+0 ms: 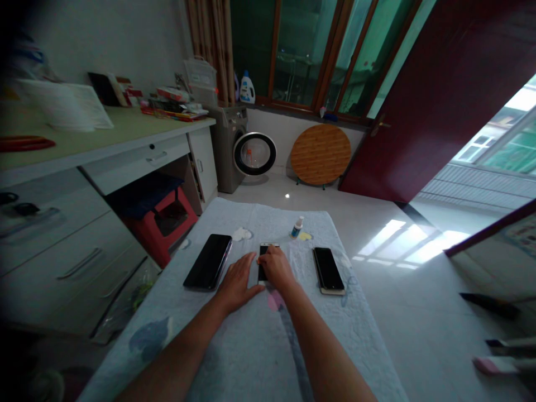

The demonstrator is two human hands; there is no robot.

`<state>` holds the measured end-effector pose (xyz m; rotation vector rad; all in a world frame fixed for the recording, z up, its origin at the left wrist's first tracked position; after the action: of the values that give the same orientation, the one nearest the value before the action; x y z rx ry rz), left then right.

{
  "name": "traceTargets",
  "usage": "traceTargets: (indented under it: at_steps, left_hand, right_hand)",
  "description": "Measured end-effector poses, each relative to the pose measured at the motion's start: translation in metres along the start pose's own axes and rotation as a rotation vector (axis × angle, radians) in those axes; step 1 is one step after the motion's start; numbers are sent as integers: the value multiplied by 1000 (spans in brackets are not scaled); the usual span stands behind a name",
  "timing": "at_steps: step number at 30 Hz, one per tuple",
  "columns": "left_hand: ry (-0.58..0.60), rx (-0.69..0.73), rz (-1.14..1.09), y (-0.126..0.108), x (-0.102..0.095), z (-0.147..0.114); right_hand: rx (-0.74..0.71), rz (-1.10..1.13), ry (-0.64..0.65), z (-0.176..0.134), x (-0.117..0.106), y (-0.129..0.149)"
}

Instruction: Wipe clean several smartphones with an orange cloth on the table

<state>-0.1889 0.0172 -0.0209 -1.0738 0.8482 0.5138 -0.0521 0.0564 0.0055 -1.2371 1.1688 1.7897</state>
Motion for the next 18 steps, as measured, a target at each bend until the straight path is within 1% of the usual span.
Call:
traceTargets:
  at_steps: [5,8,10,12,16,18]
  left_hand:
    - [42,21,55,-1,1,0]
    - [73,18,76,-3,0,1]
    - [77,19,73,-4,-1,1]
    - [80,22,66,-5,-2,2]
    - [90,25,64,-5,-3,3]
    - [93,23,69,-5,-4,3]
  right_hand:
    - [-22,110,-7,-38,-5,8]
    - [-37,118,-10,-42,-9,8]
    - [-23,82,-13,-35,-11,4]
    - [18,31,-22,-21,-12,-1]
    - [134,-52,-38,12,-12,-19]
    - [201,-81,-68,23,-12,-28]
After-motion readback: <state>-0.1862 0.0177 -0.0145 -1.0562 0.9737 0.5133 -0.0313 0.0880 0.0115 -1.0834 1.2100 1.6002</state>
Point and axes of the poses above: each hand's wrist, its own z-axis towards the middle knuckle, its own x-axis out of the palm, y = z × x, the point moved 3 cm from there along z, towards the middle knuckle, and after that the axes turned 3 degrees about -y, right-handed, at the moved point
